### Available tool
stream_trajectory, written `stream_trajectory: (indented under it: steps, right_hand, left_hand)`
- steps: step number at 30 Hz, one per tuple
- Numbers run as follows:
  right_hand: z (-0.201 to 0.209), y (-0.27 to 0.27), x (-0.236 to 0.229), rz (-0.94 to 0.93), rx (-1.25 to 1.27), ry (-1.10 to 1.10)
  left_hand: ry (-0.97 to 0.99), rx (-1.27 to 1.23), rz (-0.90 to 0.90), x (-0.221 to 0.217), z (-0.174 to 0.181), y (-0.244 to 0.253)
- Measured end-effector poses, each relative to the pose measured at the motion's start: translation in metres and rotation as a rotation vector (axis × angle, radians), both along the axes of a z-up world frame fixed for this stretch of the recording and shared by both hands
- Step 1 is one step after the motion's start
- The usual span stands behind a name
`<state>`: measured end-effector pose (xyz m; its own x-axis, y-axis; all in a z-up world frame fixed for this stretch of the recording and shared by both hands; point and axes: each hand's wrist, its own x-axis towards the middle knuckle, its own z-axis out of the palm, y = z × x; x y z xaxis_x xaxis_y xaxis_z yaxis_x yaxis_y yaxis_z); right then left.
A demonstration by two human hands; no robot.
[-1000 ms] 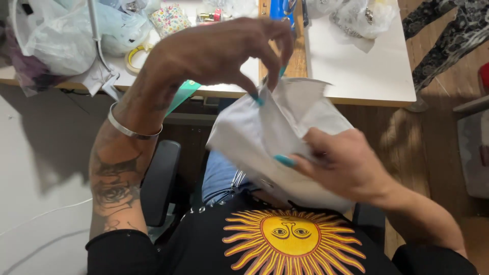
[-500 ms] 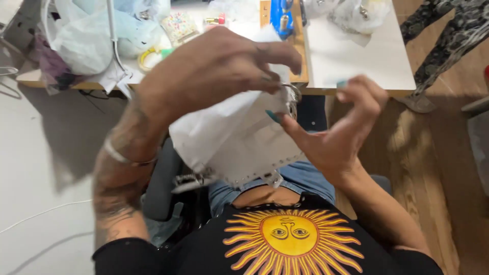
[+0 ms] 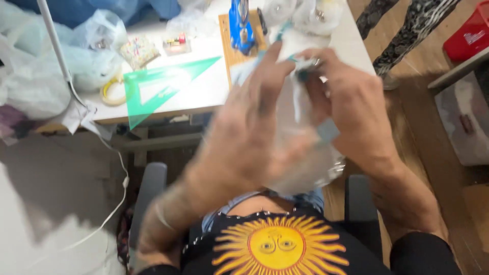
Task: Measuring, marking, and attaching hardware to a white leather bag using a ruler, marker, and hand press
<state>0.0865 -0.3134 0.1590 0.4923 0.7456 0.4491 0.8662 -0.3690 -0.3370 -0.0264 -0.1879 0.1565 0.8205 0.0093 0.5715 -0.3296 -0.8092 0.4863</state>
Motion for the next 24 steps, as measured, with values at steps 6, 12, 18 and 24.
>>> stream_trajectory:
  steps: [6,12,18,24]
  right_hand:
    - [-0.009,0.014,0.014,0.013,-0.019,-0.164]
    - [-0.01,0.011,0.021,0.108,-0.006,-0.344]
    - [0.003,0.014,0.02,0.224,-0.086,-0.29]
    - [0.01,0.01,0.038,0.307,-0.23,-0.033]
  left_hand:
    - [0.032,-0.245,0.168,-0.002,-0.041,-0.032]
    - [0.0,-0.448,0.259,0.013,-0.044,-0.039]
    - [0.143,-0.312,0.307,0.017,-0.048,-0.016]
    - [0.18,-0.309,0.272,0.014,-0.036,0.007]
